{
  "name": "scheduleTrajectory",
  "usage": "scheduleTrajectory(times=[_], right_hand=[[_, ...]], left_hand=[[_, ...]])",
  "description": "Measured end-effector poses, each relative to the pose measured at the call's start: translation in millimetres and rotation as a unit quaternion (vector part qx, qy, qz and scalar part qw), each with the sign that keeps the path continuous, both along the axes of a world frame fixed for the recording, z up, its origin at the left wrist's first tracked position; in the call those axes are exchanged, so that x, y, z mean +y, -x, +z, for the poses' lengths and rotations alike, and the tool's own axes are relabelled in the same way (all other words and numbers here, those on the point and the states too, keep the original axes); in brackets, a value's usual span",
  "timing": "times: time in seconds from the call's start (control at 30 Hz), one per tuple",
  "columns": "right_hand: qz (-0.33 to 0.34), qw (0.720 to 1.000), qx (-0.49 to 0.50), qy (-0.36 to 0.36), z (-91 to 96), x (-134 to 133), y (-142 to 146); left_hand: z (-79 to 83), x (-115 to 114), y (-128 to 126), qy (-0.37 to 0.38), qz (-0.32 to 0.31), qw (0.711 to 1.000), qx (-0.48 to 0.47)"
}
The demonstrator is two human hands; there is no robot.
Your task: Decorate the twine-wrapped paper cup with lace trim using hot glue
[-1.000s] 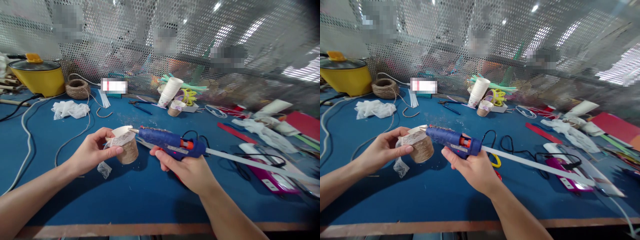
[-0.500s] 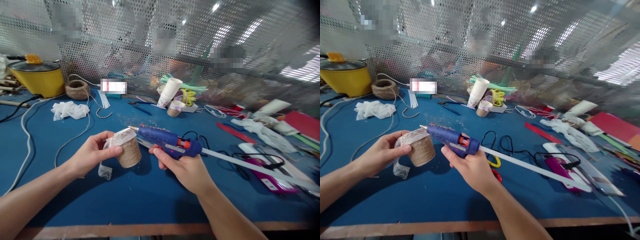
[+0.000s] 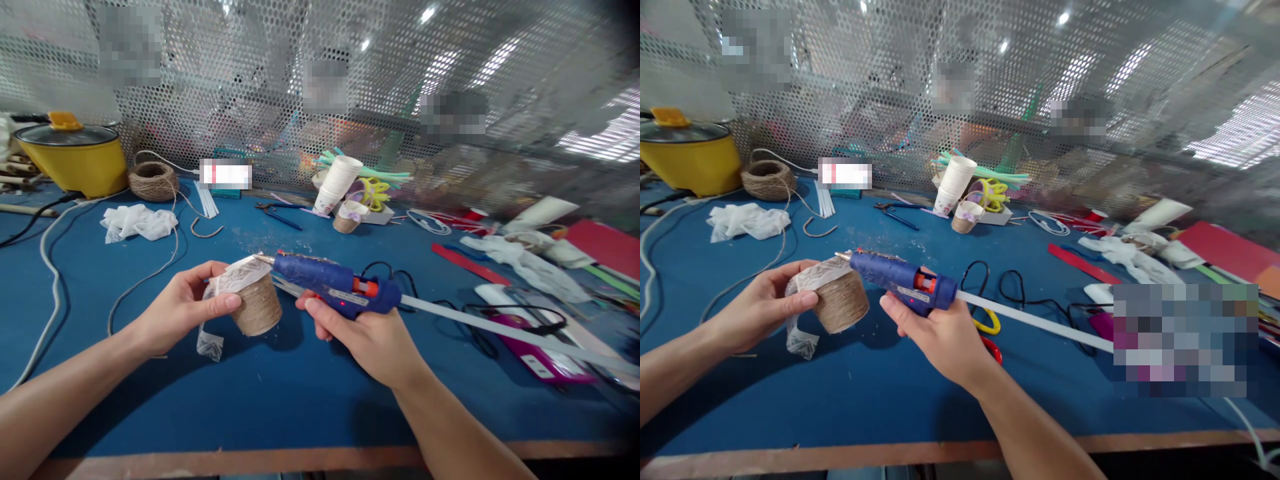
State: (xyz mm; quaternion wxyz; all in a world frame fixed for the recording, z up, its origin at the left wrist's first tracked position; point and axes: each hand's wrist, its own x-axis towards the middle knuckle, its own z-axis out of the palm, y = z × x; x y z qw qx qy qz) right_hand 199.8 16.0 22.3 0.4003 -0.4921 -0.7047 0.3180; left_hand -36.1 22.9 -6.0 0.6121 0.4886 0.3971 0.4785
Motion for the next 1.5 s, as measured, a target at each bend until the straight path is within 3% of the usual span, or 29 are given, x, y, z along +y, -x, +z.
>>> scheduleTrajectory(times=[0.23, 0.37, 0.77, 1.27, 1.5], right_hand=[[0.003, 1.0, -0.012, -0.006, 2.2, 4, -4], [0.036, 0.999, -0.008, 0.006, 2.8, 5, -7], [0.034, 0.997, -0.033, 0.066, 10.7, 7, -11], [0.034, 0.996, -0.028, 0.081, 13.4, 11, -15], [0.096, 0.99, 0.038, 0.094, 17.0, 10, -16]], left_hand=[[1.3, 0, 0, -0.004, 0.003, 0.999, -0.035], [0.8, 0, 0, -0.015, -0.008, 0.999, -0.051], [-1.7, 3, 4, -0.06, -0.035, 0.997, -0.043], [-0.3, 4, 5, -0.103, -0.042, 0.994, 0.005], [-0.6, 5, 8, -0.075, -0.084, 0.993, -0.028]])
